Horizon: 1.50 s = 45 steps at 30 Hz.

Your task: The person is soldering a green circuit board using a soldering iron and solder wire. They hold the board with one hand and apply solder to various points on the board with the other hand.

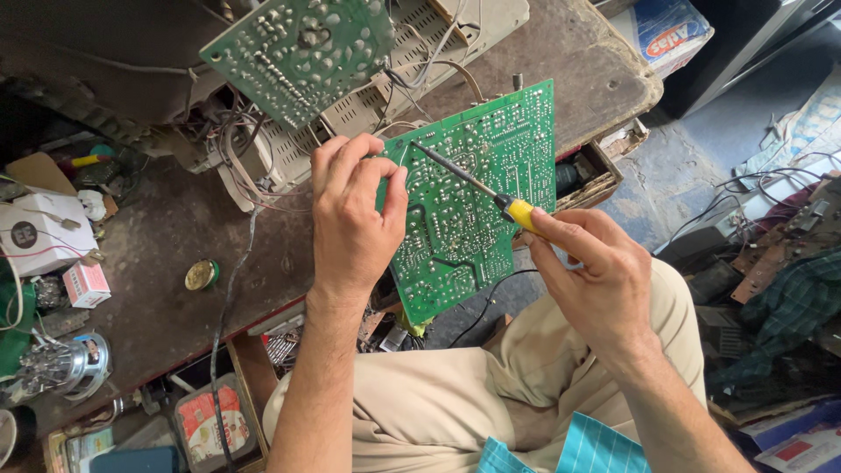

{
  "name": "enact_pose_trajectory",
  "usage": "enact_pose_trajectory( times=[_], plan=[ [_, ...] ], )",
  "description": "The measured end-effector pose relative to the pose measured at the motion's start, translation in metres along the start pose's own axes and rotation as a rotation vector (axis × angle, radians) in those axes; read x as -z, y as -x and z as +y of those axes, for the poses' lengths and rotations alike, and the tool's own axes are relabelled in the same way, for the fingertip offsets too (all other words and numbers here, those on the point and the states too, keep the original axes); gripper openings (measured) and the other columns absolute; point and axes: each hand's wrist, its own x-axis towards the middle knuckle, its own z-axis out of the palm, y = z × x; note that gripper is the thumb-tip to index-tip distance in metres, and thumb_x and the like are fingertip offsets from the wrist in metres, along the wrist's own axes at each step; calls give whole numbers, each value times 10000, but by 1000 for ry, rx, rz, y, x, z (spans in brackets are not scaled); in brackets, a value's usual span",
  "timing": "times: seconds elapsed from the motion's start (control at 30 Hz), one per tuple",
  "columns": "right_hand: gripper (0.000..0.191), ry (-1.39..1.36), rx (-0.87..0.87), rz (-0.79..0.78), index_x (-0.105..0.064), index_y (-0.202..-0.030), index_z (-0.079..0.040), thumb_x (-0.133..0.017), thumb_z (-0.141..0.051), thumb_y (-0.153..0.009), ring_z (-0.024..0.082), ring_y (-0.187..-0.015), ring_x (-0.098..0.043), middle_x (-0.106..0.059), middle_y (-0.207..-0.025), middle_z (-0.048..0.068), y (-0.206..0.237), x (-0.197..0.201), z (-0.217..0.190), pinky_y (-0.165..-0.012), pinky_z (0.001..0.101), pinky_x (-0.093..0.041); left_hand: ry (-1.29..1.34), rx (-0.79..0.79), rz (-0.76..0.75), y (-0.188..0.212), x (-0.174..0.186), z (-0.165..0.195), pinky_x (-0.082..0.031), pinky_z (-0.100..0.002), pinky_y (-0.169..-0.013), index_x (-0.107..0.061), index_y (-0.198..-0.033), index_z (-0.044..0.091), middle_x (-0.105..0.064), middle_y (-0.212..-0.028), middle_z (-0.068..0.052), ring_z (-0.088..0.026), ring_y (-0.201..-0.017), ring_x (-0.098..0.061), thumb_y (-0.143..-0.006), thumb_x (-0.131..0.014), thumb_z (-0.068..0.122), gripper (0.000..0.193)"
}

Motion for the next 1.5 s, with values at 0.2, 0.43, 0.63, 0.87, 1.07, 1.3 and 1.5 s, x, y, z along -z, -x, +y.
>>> enact_pose_trajectory(
  times=[0.2,0.43,0.63,0.87,1.07,1.3,1.5],
  plan=[
    [270,-92,-19,80,-756,-1186,-48,-800,-46,-920,80,-797,-681,-748,-1065,76,6,4,6,-630,210,-524,1,-4,-9,-1,3,1,-496,-447,-1011,-654,-969,20,-633,-1197,-113,-340,-1181,-568,-922,-773,9,128],
    [355,-515,-436,76,-713,-1263,-17,-780,-82,-920,14,-756,-602,-715,-940,1,25,7,28,-611,172,-474,-35,-33,84,7,13,16,-493,-454,-1028,-661,-1001,20,-641,-1223,-129,-347,-1202,-571,-936,-794,27,148],
    [397,-720,-696,-69,-707,-1261,-19,-803,-98,-883,20,-759,-585,-683,-932,-22,47,-6,46,-627,172,-460,595,423,201,84,17,67,-546,-306,-847,-647,-1039,1,-682,-1056,-92,-163,-941,-635,-1006,-706,20,71],
    [480,-849,-686,-257,-634,-1276,-23,-820,-67,-836,74,-836,-634,-724,-959,23,61,-23,25,-728,231,-509,1376,996,152,144,-19,97,-470,-250,-577,-649,-1021,-1,-609,-728,-6,-77,-602,-540,-1023,-680,65,73],
    [462,-948,-708,-255,-618,-1245,-20,-801,-41,-822,57,-869,-669,-726,-945,11,56,-20,4,-765,218,-556,919,784,-53,141,-19,105,-391,-209,-556,-677,-954,11,-600,-722,44,-25,-629,-478,-970,-734,64,79],
    [440,-843,-783,-274,-647,-1229,-52,-806,-42,-819,-5,-633,-524,-685,-829,-46,49,-13,-3,-498,173,-381,863,710,-64,138,-21,106,-439,-216,-599,-694,-986,7,-637,-760,25,-31,-672,-509,-986,-761,68,91],
    [431,-926,-733,-250,-632,-1224,-80,-802,-54,-829,-9,-633,-546,-683,-803,-44,40,-9,-8,-500,170,-385,2023,1232,-179,156,-25,91,-621,-381,-546,-608,-1146,-34,-697,-978,-193,-277,-761,-749,-903,-512,668,749]
  ],
)
